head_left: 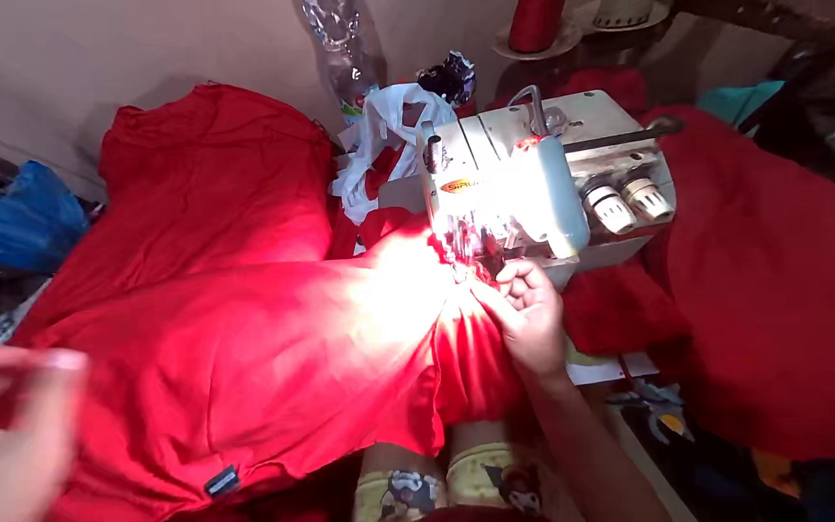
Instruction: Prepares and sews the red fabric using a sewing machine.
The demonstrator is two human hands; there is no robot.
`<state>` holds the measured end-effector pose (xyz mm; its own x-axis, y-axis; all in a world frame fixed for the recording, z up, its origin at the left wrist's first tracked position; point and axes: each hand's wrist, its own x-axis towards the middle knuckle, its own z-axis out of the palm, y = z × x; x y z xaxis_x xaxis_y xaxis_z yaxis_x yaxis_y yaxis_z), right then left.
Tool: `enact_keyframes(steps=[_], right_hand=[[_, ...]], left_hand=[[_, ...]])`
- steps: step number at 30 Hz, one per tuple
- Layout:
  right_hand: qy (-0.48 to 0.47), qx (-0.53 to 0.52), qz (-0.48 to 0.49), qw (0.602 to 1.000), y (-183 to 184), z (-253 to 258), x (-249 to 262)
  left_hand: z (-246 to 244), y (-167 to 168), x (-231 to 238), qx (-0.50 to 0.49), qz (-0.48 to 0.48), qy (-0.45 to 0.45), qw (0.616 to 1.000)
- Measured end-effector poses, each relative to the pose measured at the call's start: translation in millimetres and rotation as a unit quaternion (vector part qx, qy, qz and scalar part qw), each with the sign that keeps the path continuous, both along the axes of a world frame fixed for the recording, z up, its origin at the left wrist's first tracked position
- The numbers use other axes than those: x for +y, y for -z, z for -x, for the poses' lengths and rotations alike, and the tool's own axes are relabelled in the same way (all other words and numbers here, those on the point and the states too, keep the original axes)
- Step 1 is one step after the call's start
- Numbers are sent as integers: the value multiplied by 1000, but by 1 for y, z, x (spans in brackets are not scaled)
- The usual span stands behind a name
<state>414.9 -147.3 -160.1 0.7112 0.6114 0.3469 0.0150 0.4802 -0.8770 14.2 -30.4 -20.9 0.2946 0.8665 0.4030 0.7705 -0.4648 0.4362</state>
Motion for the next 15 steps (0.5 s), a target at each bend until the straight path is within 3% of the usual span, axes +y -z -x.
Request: enact_keyframes(steps=[1,3,5,6,8,10,13,15], right_hand=[[-3,9,-2,1000,-1,0,2],[-5,15,-2,1000,-3,0,4],[3,6,4,1000,-3,1,5],[8,1,9,1000,-3,2,3],[10,-8,36,999,-4,1,-6],[-12,-1,72,997,-5,-3,-19],[-64,50,103,991,-12,-7,-35],[-91,104,100,985,-16,2,-41]], left_hand=[[-27,18,-32,-6,86,126,988],[-94,63,-95,-27,354,274,894],[-139,120,-138,-108,536,277,790],[-153,139,-151,-205,571,220,763],[-178,143,-162,-400,543,59,736],[-185,123,-160,-481,448,-15,754],[-173,66,-130,-532,298,3,793],[-170,39,-92,-552,198,63,808]])
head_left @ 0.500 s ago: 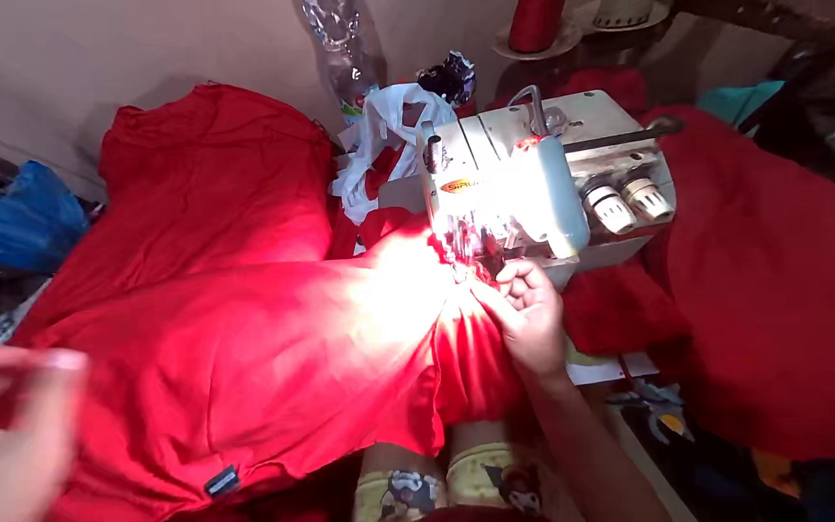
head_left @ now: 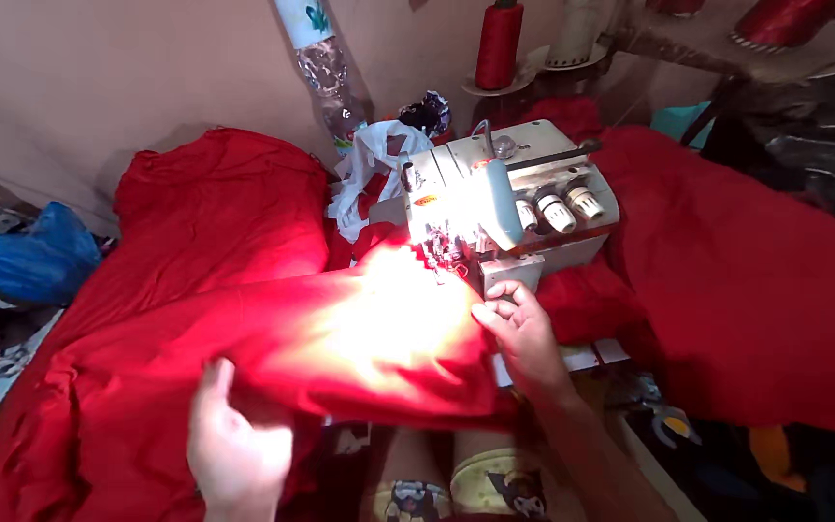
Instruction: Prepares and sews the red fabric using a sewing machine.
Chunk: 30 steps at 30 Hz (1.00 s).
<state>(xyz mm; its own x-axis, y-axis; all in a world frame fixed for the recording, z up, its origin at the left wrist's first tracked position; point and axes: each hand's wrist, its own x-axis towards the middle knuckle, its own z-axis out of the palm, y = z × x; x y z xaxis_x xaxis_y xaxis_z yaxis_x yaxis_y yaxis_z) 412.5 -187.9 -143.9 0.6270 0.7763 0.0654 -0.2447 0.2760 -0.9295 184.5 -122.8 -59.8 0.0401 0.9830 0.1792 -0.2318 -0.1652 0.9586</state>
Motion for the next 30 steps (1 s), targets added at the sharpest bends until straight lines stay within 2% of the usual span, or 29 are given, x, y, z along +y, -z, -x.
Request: enact_keyframes(steps=[1,2,5,7,10,13,18,23,24,26,28,29,30], right_hand=[[-4,22,-1,1000,0,9,-2],[3,33,-5,999,2,19,-2],[41,69,-19,997,17,44,-1],[48,88,-31,994,23,53,-7],[48,68,-68,994,27,59,-11],[50,42,-96,993,32,69,-7],[12,34,-79,996,37,80,1],[-17,-11,-14,1000,40,90,-23],[-21,-33,2,999,43,93,-33],[-24,-74,37,996,50,96,-58],[-25,-91,66,993,52,87,-82],[-29,-91,74,993,53,81,-92],[-36,-82,78,993,53,75,-101]], left_hand=[[-1,3,14,-6,-24,24,999],[-6,12,15,17,-9,37,999],[-23,54,-5,150,20,45,987],[-22,67,-7,218,-61,-30,974],[-11,61,7,311,-241,-133,910],[-8,40,19,359,-293,-190,865],[-12,22,36,332,-275,-190,882],[-11,28,48,308,-240,-176,904],[-9,31,49,283,-237,-157,916],[2,38,42,241,-218,-28,945],[16,46,30,244,-218,131,936],[18,50,21,243,-218,172,929],[19,51,11,242,-208,175,931]])
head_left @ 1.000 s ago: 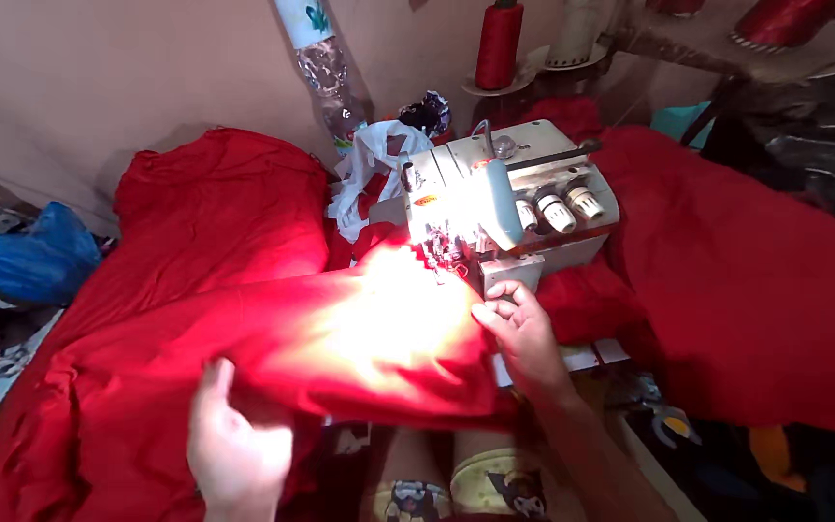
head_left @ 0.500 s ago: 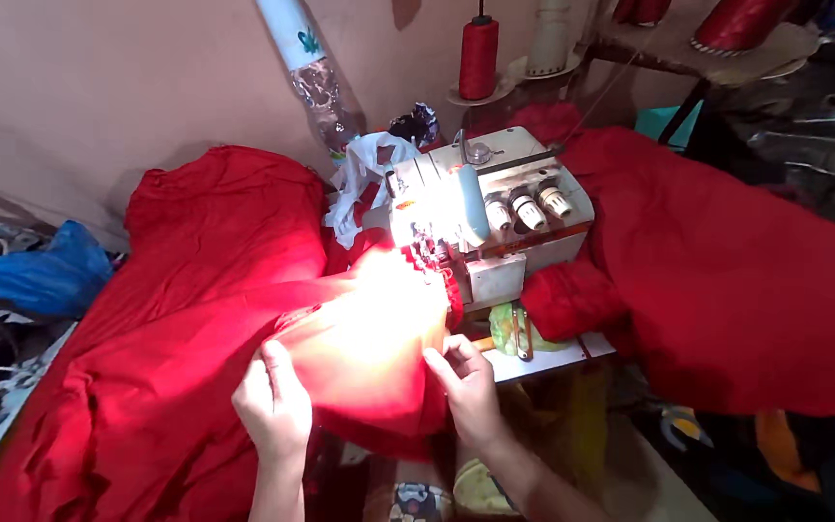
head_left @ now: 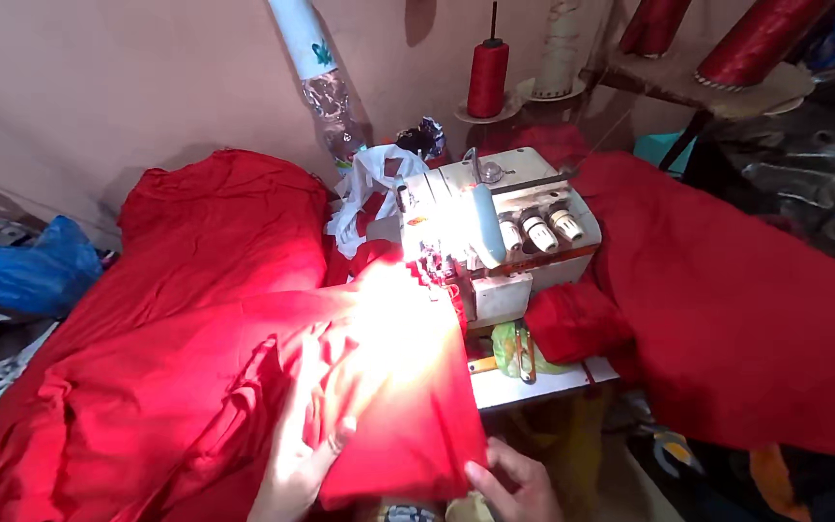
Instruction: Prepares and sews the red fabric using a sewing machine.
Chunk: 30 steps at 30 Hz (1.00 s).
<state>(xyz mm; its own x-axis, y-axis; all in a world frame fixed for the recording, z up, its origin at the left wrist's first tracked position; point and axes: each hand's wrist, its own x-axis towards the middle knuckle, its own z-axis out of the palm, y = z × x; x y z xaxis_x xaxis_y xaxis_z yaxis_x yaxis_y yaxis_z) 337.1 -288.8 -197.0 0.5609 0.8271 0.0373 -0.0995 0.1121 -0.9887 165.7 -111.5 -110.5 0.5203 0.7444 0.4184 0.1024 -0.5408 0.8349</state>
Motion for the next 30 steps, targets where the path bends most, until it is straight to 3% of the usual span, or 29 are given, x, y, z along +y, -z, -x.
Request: enact_keyframes(steps=[5,14,24,27,30], right_hand=[[-53,26,-25,998,4,-8,-16],[12,1,-48,999,-4,-7,29],[67,17,-114,991,-25,-39,100],[52,69,-104,991,-31,-36,104],[2,86,-46,995,-31,-20,86]], left_hand=[[5,-7,13,-6,-38,-43,998],[-22,-34,79,-6,-118,-68,991],[-62,-65,129,13,5,-128,992],[-51,-59,135,107,16,-135,985],[-20,-41,94,210,-86,-210,951]])
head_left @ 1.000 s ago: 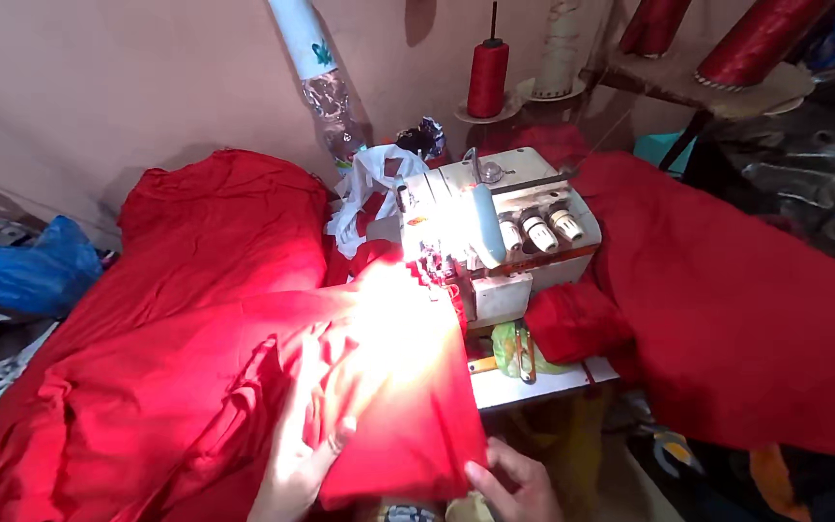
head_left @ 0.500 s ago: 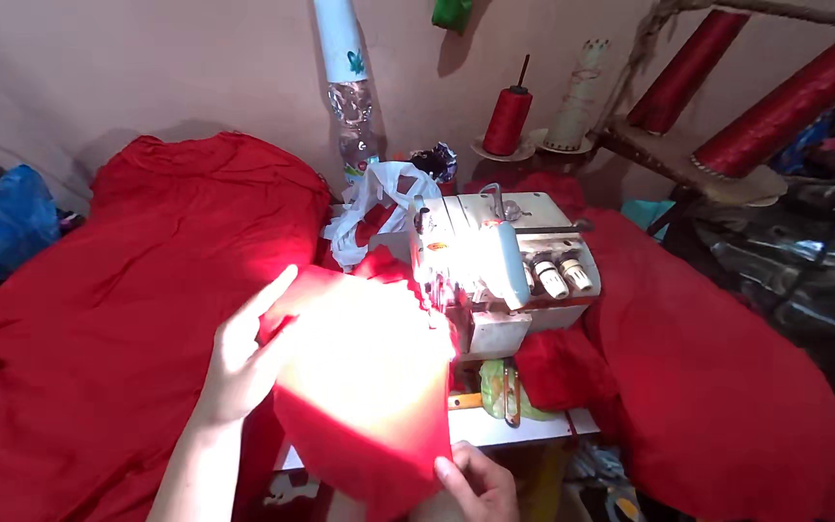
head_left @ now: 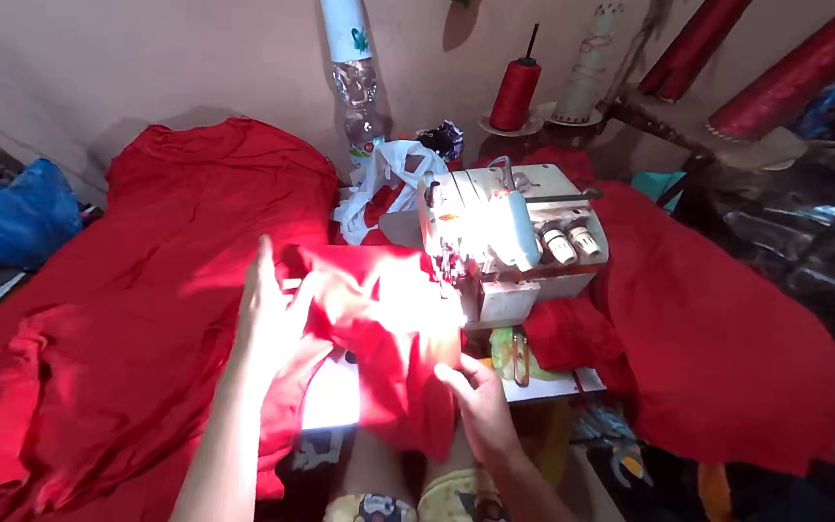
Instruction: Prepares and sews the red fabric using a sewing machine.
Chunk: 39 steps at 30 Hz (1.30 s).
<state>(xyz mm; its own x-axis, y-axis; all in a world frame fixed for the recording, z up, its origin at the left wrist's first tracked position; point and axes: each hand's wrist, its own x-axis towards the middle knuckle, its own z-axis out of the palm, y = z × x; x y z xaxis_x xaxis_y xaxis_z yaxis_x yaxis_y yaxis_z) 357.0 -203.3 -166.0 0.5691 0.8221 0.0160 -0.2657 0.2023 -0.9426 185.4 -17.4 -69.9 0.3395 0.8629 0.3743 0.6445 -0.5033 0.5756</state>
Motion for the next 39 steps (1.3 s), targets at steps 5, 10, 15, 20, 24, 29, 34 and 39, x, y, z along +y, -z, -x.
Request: enact_keyframes(steps=[5,10,15,20,24,29,34,39], right_hand=[[4,-78,58,995,33,25,-48],[10,-86,98,991,62,24,-74],[47,-132,96,986,85,24,-86],[84,-181,94,975,104,26,-83],[92,-155,99,979,111,22,-81],[87,-115,110,983,111,18,-74],[92,-81,121,985,109,20,-72],[96,-64,130,985,110,20,-74]], left_hand=[[43,105,-142,-146,-29,27,988],[16,164,-182,-151,386,62,908],[-15,174,-168,-233,309,24,922],[-3,179,-178,-135,219,-67,964],[12,181,-182,-124,188,-73,972],[9,192,-178,-147,192,-135,961],[5,200,-176,-220,190,-167,942],[11,200,-182,-196,224,-1,955]])
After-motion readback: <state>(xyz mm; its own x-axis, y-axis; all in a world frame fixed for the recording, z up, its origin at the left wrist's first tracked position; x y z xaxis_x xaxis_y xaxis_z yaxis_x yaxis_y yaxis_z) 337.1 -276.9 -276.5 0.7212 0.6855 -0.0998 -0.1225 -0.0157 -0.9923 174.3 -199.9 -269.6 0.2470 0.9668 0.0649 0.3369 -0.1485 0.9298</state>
